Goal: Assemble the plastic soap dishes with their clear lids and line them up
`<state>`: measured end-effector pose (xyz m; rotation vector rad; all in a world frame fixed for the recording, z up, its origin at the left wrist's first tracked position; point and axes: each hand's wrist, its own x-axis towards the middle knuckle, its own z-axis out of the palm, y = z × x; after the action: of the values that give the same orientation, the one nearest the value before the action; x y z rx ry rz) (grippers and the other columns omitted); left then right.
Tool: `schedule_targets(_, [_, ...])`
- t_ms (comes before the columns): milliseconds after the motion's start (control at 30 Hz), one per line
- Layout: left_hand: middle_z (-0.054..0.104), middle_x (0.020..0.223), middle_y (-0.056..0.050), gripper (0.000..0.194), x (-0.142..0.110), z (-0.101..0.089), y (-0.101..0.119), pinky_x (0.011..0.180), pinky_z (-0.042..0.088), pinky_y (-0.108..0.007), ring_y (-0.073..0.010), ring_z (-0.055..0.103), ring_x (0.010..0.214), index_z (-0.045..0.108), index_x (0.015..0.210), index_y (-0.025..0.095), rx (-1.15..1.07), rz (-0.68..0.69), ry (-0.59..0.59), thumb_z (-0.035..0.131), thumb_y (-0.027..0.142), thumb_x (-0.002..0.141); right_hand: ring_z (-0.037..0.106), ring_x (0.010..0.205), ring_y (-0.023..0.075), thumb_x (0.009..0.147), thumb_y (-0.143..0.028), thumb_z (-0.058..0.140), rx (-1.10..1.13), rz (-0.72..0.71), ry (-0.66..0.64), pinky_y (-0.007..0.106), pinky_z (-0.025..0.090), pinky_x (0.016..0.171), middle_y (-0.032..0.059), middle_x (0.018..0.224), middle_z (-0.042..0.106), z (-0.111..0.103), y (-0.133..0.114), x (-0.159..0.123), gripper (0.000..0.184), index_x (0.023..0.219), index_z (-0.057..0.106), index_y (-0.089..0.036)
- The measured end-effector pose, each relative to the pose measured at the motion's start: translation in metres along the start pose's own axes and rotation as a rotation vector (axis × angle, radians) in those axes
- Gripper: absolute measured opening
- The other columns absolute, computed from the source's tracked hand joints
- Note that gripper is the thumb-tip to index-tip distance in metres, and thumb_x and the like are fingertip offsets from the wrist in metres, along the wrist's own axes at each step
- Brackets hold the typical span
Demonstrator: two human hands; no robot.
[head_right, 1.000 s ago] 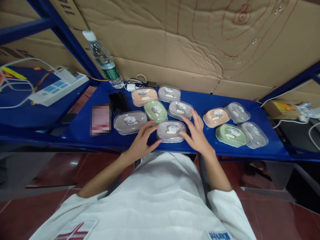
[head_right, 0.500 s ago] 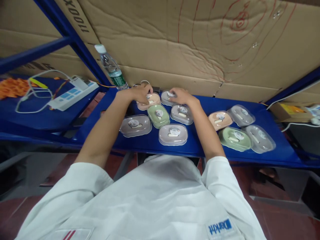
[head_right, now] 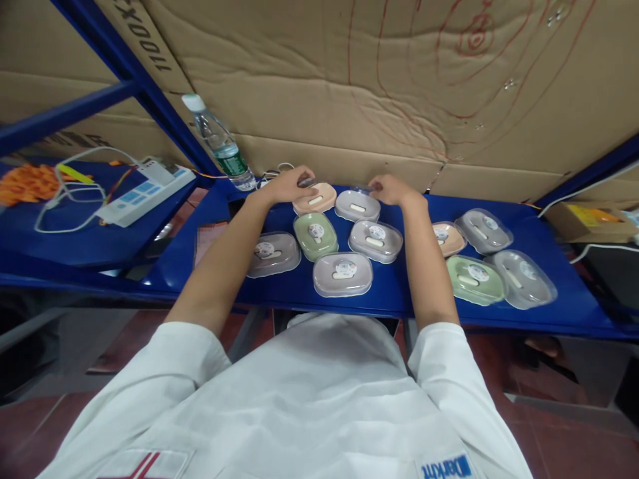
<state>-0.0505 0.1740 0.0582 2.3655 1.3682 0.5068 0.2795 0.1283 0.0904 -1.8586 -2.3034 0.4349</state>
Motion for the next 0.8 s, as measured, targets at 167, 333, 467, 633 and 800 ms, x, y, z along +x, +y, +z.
schedule_targets(167, [0.063,0.145,-0.017,0.047,-0.005,0.005,0.004,0.118,0.042,-0.047,-0.0320,0.058,0.135,0.062,0.140,0.017,0.084,0.079,0.140,0.063,0.038,0.098,0.072,0.122,0.0309,0.099,-0.030,0.064,-0.065,-0.083,0.096,0.040,0.054,0.106,0.0123,0.132,0.078,0.000,-0.028,-0.008,0.038,0.133,0.076,-0.018])
schedule_targets(333, [0.058,0.148,-0.018,0.037,-0.012,0.008,0.023,0.122,0.030,-0.062,-0.0406,0.049,0.142,0.070,0.130,0.019,0.254,0.114,0.134,0.068,0.032,0.095,0.075,0.115,0.0365,0.094,-0.038,0.074,-0.202,-0.060,-0.068,0.040,0.056,0.095,0.0163,0.124,0.081,0.023,-0.065,-0.009,0.037,0.124,0.081,-0.019])
schedule_targets(467, [0.059,0.146,-0.018,0.029,-0.017,0.015,0.040,0.123,0.025,-0.066,-0.0408,0.050,0.140,0.076,0.122,0.020,0.354,0.158,0.156,0.065,0.024,0.096,0.076,0.115,0.0376,0.085,-0.046,0.085,-0.271,-0.003,-0.120,0.041,0.057,0.094,0.0173,0.120,0.081,0.038,-0.069,-0.005,0.042,0.119,0.082,-0.021])
schedule_targets(633, [0.071,0.125,-0.019,0.028,-0.015,0.023,0.045,0.119,0.033,-0.061,-0.0416,0.056,0.135,0.081,0.107,0.017,0.387,0.101,0.071,0.060,0.034,0.101,0.077,0.113,0.0378,0.091,-0.041,0.079,-0.274,-0.027,-0.109,0.042,0.057,0.094,0.0188,0.123,0.081,0.037,-0.061,-0.002,0.036,0.120,0.082,-0.019])
schedule_targets(800, [0.077,0.107,-0.016,0.038,-0.013,0.024,0.035,0.107,0.047,-0.048,-0.0393,0.067,0.120,0.082,0.105,0.018,0.349,-0.052,-0.042,0.073,0.052,0.092,0.075,0.116,0.0342,0.101,-0.042,0.068,-0.231,-0.073,-0.098,0.038,0.055,0.094,0.0166,0.126,0.080,0.030,-0.055,-0.001,0.033,0.120,0.081,-0.020])
